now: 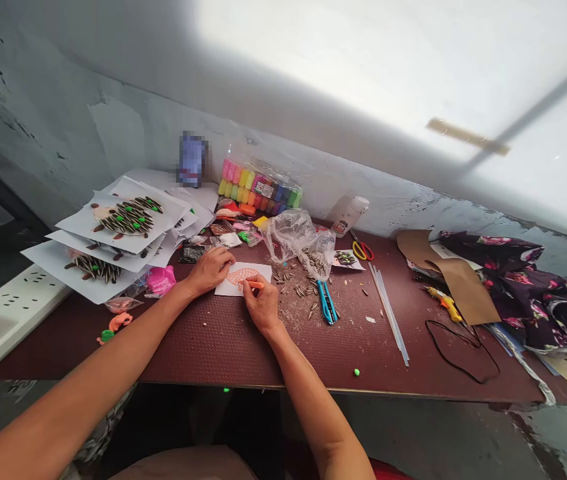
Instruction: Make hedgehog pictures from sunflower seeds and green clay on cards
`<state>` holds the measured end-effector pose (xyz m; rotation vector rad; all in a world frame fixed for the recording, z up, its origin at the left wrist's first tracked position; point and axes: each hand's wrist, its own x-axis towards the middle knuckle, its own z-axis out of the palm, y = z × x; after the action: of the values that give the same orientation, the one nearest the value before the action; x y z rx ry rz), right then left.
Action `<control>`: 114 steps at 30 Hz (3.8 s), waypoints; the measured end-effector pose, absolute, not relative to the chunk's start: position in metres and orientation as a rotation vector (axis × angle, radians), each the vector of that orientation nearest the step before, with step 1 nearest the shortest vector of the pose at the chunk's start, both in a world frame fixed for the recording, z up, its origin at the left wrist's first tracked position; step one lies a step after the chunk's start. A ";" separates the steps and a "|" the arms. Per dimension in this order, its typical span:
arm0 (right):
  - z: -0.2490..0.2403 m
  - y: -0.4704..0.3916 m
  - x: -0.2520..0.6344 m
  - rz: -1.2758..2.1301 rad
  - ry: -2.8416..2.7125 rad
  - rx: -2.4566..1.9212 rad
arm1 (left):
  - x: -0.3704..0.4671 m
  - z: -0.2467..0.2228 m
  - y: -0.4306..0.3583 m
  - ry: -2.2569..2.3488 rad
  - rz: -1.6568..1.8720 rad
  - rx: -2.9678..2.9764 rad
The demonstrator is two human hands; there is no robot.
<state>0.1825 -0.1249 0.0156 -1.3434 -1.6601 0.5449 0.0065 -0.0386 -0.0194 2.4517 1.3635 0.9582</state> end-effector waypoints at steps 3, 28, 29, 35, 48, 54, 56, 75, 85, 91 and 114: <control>0.015 -0.125 0.182 0.535 -1.671 -1.340 | 0.006 -0.020 -0.038 1.365 0.962 2.447; 0.015 -0.126 0.182 0.497 -1.675 -1.351 | 0.006 -0.018 -0.038 1.361 0.928 2.426; 0.015 -0.126 0.182 0.500 -1.680 -1.348 | 0.006 -0.018 -0.038 1.361 0.930 2.426; 0.014 -0.126 0.182 0.497 -1.672 -1.379 | 0.005 -0.021 -0.037 1.353 0.938 2.429; 0.016 -0.127 0.182 0.498 -1.665 -1.377 | 0.007 -0.020 -0.038 1.372 0.935 2.444; 0.016 -0.127 0.182 0.515 -1.670 -1.379 | 0.006 -0.017 -0.039 1.366 0.932 2.431; 0.015 -0.127 0.182 0.518 -1.669 -1.375 | 0.006 -0.017 -0.039 1.362 0.935 2.419; 0.016 -0.126 0.185 0.609 -1.508 -1.375 | 0.006 -0.021 -0.037 1.356 0.942 2.426; 0.014 -0.124 0.186 0.500 -1.568 -1.433 | 0.006 -0.021 -0.037 1.345 0.953 2.421; 0.016 -0.125 0.185 0.517 -1.604 -1.412 | 0.006 -0.020 -0.038 1.353 0.950 2.427; 0.014 -0.125 0.184 0.487 -1.608 -1.410 | 0.006 -0.019 -0.039 1.364 0.948 2.435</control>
<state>0.1842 -0.1245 0.0136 -1.4105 -1.6085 0.4875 0.0063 -0.0386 -0.0191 2.4350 1.3644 0.9475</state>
